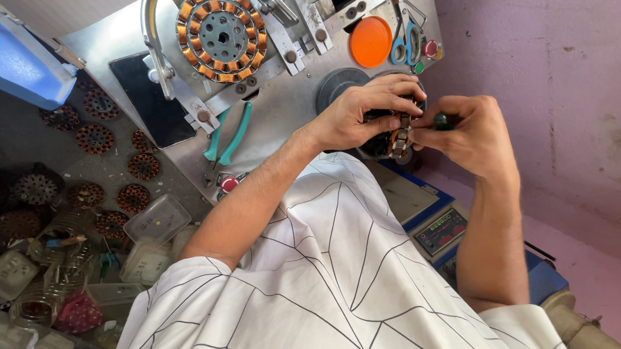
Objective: The person assembles a stator by hand, using a small screwdriver to manipulate and secure components within the copper-wound core.
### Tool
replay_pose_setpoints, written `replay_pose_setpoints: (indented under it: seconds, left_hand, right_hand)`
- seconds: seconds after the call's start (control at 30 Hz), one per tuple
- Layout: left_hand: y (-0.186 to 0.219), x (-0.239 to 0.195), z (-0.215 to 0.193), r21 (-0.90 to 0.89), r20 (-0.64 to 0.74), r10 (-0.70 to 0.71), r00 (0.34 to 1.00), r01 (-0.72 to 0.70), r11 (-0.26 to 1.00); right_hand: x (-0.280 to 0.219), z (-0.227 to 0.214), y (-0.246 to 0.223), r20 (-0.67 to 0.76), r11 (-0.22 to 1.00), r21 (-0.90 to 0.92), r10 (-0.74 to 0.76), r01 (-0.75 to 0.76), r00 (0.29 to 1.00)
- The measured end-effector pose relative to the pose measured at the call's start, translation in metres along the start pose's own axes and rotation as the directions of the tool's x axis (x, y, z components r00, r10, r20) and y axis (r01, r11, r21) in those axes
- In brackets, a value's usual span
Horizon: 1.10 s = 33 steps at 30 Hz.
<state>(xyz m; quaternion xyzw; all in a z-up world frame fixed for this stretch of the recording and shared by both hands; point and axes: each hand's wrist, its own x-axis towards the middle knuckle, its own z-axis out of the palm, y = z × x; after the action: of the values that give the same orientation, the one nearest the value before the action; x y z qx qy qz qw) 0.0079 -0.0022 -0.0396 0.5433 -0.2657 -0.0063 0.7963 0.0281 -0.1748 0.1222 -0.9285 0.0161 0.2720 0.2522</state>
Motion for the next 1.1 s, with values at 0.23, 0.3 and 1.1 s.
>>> replay_pose_setpoints:
  seconds: [0.23, 0.3, 1.1]
  left_hand:
    - [-0.006, 0.000, -0.005, -0.066, 0.077, 0.013, 0.997, -0.008, 0.998]
    - [-0.010, 0.001, -0.005, -0.113, 0.073, 0.022, 0.997, -0.014, 0.994]
    - [0.016, 0.001, 0.027, 0.332, 0.037, -0.113, 0.993, 0.094, 0.938]
  right_hand:
    - [0.003, -0.001, 0.017, -0.011, 0.917, 0.279, -0.293, 0.284, 0.956]
    - [0.008, -0.001, 0.023, 0.021, 0.942, 0.305, -0.152, 0.138, 0.988]
    - [-0.015, 0.034, 0.080, -0.337, 0.308, 0.905, 0.091, 0.295, 0.937]
